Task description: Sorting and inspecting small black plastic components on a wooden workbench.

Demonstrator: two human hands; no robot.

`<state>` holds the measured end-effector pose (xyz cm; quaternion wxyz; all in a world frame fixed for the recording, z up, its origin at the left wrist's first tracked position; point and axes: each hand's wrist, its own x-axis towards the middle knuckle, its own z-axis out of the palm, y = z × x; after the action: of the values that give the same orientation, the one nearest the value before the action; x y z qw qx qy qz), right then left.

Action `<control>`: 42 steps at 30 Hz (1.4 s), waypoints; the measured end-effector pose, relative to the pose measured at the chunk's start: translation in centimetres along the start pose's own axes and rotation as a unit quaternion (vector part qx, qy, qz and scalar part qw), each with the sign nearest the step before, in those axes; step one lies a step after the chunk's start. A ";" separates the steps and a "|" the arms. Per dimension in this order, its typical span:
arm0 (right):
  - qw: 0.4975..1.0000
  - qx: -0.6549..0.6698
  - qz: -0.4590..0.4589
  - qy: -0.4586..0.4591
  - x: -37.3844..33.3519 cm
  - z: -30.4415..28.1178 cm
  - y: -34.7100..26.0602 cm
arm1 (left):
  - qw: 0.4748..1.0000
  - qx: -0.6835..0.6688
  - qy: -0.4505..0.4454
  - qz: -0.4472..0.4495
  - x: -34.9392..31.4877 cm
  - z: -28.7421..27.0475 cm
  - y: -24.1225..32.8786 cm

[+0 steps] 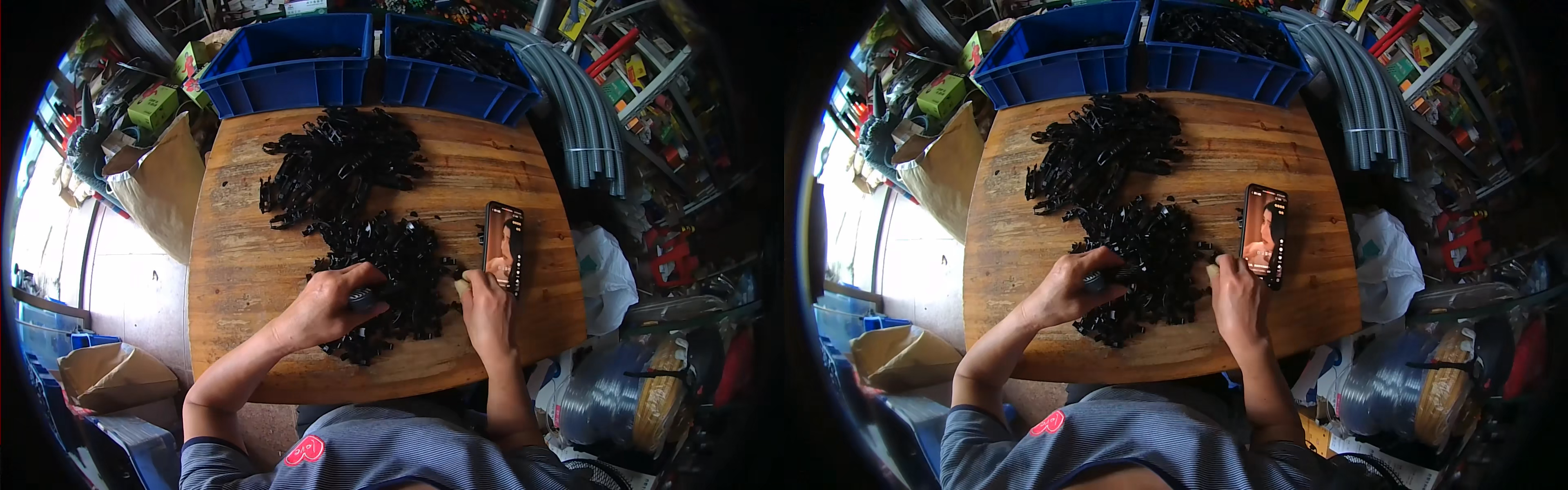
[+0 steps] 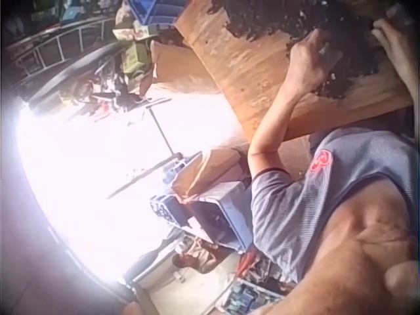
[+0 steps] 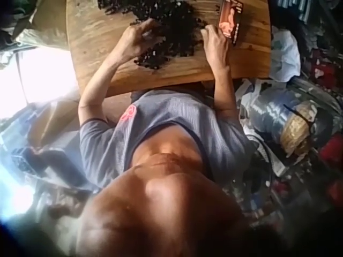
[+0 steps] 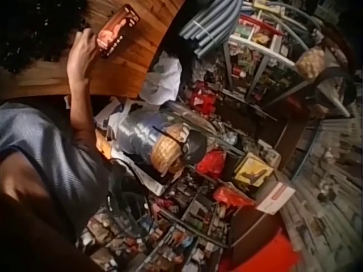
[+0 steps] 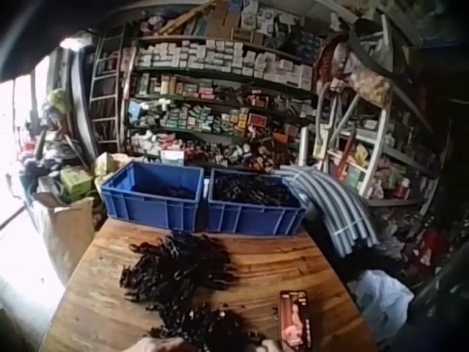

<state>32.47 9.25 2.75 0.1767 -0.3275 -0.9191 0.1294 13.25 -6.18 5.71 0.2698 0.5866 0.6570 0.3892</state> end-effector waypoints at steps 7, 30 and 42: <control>1.000 -0.001 0.005 0.005 -0.3 1.3 0.0 | 0.998 -0.063 0.020 -0.003 0.3 1.5 -0.6; 0.815 0.572 -0.052 -0.074 3.9 2.7 -5.0 | 0.983 -0.123 0.075 -0.114 -0.7 -0.6 -1.9; 0.803 0.592 -0.020 -0.065 4.0 2.4 -5.1 | 0.983 -0.111 0.073 -0.130 -0.2 -1.1 -1.8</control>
<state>25.79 7.71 3.32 0.2785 -0.1312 -0.6796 0.6658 11.40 -6.61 4.84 0.3330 0.4329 0.6981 0.4630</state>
